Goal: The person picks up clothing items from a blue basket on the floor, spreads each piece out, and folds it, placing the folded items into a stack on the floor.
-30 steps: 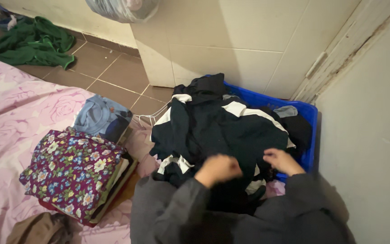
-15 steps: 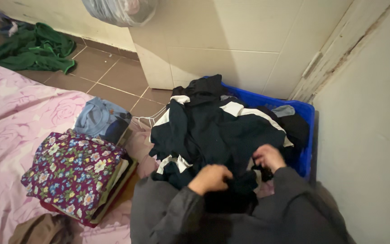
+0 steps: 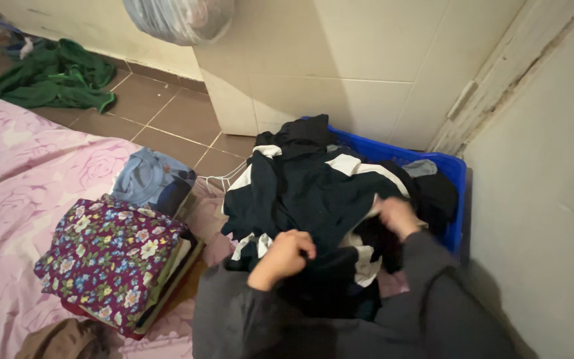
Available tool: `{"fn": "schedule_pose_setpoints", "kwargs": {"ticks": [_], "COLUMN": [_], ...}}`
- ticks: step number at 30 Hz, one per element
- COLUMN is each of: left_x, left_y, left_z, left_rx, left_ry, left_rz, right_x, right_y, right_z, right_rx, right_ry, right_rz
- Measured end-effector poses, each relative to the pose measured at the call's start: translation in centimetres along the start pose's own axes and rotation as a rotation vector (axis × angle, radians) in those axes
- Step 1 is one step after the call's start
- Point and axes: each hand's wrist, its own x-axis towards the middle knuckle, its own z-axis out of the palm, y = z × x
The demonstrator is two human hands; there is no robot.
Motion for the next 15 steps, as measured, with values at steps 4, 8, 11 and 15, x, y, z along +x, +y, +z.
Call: {"fn": "schedule_pose_setpoints", "kwargs": {"ticks": [4,8,11,15], "left_x": [-1.4,-0.9,1.0,2.5], "left_y": [-1.8,-1.1,1.0,4.0], "left_z": [-4.2,-5.3,-2.6,3.0], "left_rx": [0.155,0.373,0.297,0.177], "left_ry": [0.274,0.514,0.512,0.198], "left_rz": [-0.264,-0.455,-0.297,-0.173], "right_x": [3.6,3.1,1.7,-0.8], "right_y": [-4.4,-7.4,-5.3,-0.4], "right_z": [-4.4,-4.1,-3.9,-4.6], "right_rx": [0.63,0.649,0.417,0.03], "right_ry": [0.13,-0.036,-0.046,-0.011], "right_rz": [0.141,0.267,0.387,0.409]}}
